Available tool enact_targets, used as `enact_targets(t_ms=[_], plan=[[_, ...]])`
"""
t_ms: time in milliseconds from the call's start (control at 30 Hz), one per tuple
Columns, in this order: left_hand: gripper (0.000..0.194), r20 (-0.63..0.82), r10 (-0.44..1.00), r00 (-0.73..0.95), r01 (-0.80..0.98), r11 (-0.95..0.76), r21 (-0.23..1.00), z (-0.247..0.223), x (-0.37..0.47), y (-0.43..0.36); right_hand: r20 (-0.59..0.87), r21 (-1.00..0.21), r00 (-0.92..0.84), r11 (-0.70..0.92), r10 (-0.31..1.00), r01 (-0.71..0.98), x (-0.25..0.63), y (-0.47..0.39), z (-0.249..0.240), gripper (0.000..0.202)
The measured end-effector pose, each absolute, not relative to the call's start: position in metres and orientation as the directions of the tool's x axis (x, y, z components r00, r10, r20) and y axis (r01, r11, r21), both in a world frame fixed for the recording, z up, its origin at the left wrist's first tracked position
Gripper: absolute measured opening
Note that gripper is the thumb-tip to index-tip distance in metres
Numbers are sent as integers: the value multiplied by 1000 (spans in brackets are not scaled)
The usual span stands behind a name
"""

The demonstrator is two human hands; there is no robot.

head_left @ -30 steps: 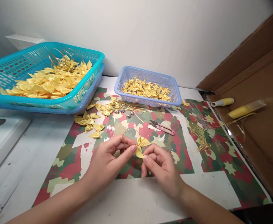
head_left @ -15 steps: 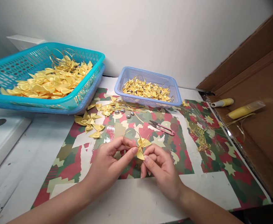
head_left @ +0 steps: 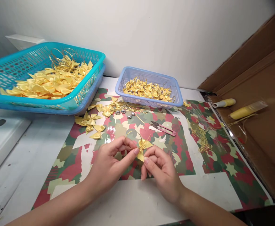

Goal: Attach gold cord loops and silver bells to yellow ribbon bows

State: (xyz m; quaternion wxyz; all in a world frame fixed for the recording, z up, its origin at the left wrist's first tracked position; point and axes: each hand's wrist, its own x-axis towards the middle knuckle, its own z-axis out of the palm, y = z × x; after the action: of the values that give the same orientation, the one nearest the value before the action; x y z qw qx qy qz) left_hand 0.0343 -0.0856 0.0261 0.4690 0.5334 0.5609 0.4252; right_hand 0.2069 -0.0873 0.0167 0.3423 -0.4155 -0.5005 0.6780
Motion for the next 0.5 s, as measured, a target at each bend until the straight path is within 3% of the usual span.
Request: enact_targets(t_ms=[300,500], plan=[[12,14,1000,-12,236,-11,972,27,36,-87,-250,-950,-422,-306,872,-68,204,-90,17,22],[15,-9,1000,-27,224,15,974,28,37,-87,-263,-940,-425,-329,866,-89,203,-90,18,24]])
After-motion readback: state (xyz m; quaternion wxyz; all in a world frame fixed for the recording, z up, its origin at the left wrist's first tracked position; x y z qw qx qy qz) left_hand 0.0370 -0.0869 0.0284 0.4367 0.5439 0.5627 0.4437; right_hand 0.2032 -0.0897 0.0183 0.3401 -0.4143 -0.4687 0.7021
